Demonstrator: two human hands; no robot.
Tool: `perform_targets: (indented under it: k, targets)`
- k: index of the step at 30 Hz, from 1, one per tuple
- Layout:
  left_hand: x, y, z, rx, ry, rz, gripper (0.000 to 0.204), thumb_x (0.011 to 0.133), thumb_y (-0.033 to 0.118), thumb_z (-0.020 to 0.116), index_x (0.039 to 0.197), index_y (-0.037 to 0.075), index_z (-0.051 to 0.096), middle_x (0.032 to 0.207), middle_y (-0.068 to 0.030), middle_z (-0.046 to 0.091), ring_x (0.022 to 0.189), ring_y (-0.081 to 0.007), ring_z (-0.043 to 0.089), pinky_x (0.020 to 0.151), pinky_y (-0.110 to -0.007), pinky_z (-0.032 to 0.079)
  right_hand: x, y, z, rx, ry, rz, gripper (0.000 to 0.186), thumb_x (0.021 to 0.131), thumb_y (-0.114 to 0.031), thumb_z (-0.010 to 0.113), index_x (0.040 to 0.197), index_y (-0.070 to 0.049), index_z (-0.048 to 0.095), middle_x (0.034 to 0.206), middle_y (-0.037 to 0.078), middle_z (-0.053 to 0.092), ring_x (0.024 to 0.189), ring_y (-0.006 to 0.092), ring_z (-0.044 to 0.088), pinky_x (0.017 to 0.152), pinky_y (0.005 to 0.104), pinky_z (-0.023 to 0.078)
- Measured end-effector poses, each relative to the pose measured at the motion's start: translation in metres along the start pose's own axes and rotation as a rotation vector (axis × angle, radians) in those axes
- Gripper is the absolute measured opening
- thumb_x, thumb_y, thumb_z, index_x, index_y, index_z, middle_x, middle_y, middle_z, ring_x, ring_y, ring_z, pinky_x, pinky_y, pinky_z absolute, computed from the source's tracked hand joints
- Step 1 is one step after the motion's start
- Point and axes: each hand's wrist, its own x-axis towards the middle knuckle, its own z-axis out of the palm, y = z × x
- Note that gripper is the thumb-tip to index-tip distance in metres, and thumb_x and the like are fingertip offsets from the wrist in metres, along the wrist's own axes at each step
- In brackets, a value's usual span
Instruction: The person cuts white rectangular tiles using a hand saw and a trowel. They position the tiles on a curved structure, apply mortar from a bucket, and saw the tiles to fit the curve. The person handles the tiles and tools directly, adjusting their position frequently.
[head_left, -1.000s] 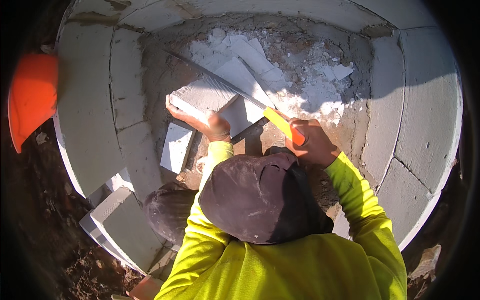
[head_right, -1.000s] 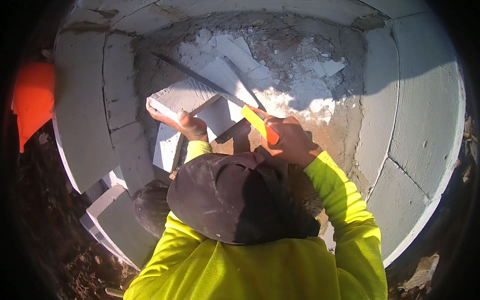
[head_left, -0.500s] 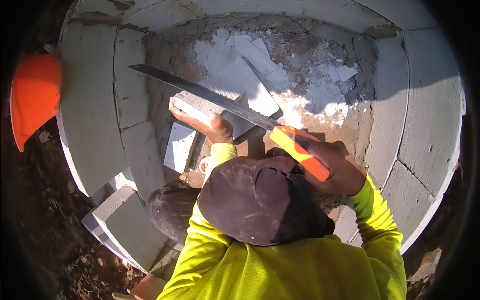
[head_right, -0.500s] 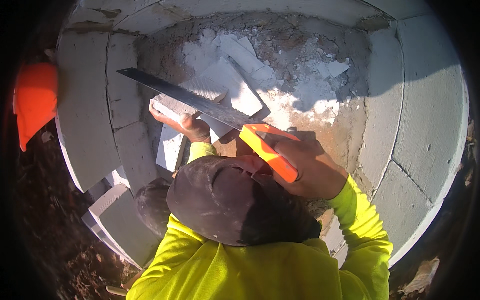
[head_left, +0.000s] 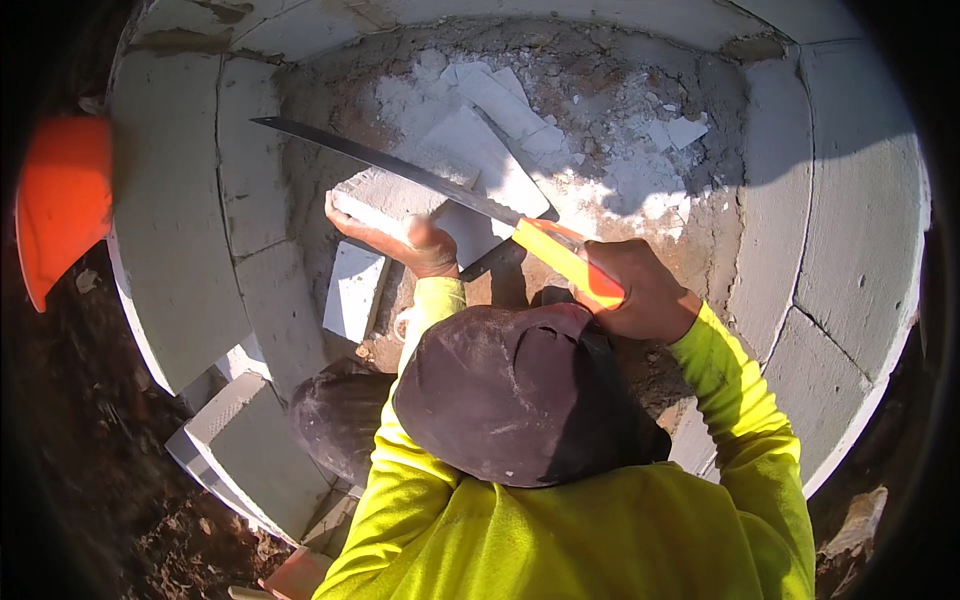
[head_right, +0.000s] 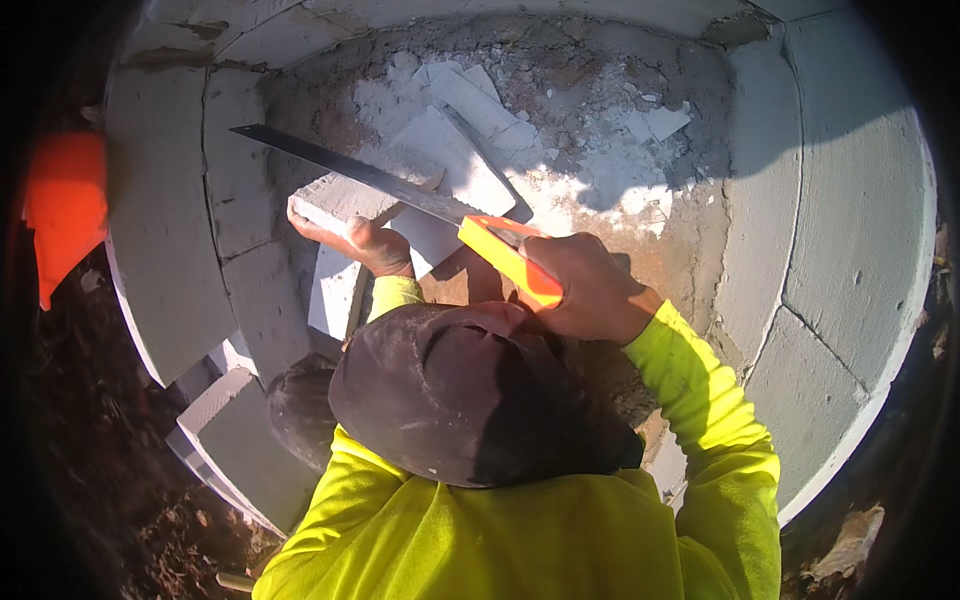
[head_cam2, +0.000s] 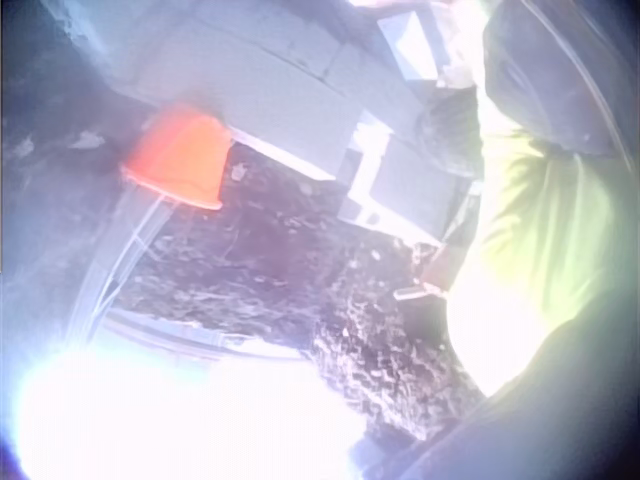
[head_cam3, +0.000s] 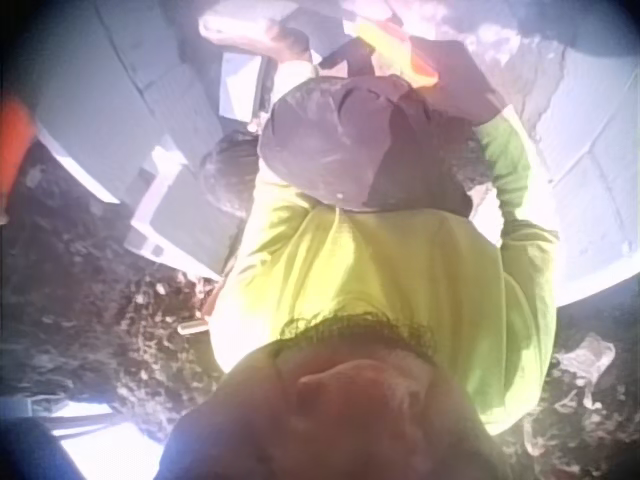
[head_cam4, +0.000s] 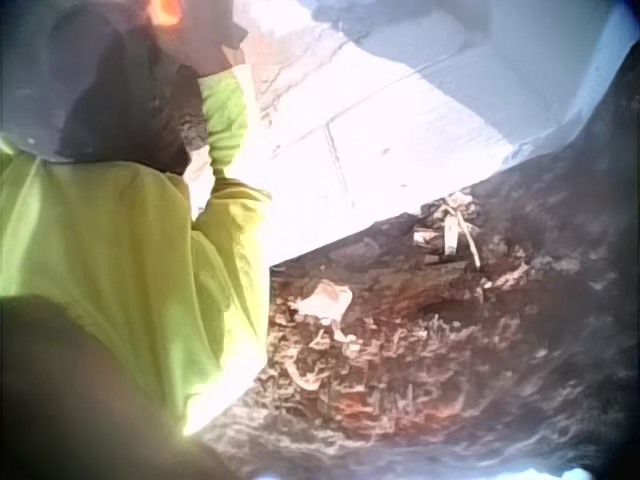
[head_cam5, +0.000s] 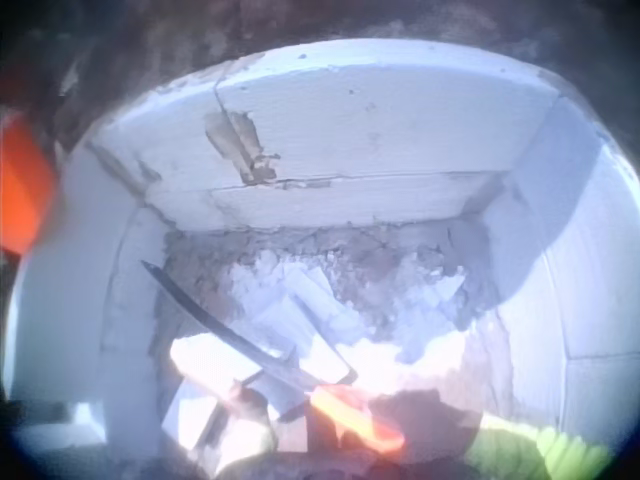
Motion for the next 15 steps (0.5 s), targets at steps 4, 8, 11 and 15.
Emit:
perform_targets:
  k: [4,8,11,15]
  targets:
    - [0.005,0.007,0.005,0.076,0.013,0.072,0.134,0.066,0.096,0.046,0.150,-0.003,0.012,0.140,-0.0219,0.027,0.137,-0.0343,0.030,0.112,-0.050,0.026,0.007,0.008,0.002,-0.156,-0.011,-0.059,0.019,0.079,-0.017,0.071,0.082,-0.004,0.058,0.077,0.018,0.063,0.073,0.0394,0.063,0.063,0.0423,0.050]
    - [0.003,0.002,-0.004,0.022,0.011,0.004,0.134,0.066,0.096,0.047,0.150,-0.004,0.012,0.143,-0.0228,0.026,0.137,-0.0348,0.030,0.113,-0.050,0.026,-0.006,-0.001,-0.009,-0.044,0.010,-0.062,0.017,0.079,-0.015,0.070,0.085,-0.004,0.058,0.075,0.016,0.061,0.068,0.0381,0.061,0.061,0.0412,0.048]
    - [0.004,0.014,0.007,0.041,0.003,-0.003,0.136,0.066,0.097,0.045,0.150,-0.005,0.012,0.143,-0.0232,0.026,0.137,-0.0352,0.031,0.113,-0.051,0.026,0.015,0.020,-0.004,-0.114,-0.028,0.154,0.014,0.079,-0.012,0.068,0.089,-0.005,0.062,0.075,0.014,0.063,0.068,0.0345,0.062,0.063,0.0391,0.049]
    - [0.005,-0.004,-0.003,0.070,0.073,0.054,0.130,0.067,0.091,0.050,0.149,-0.003,0.014,0.140,-0.0217,0.029,0.135,-0.0345,0.033,0.112,-0.050,0.027,-0.004,0.010,0.002,-0.074,0.042,-0.087,0.011,0.081,-0.013,0.067,0.085,-0.005,0.060,0.072,0.014,0.062,0.062,0.0322,0.060,0.060,0.0389,0.048]
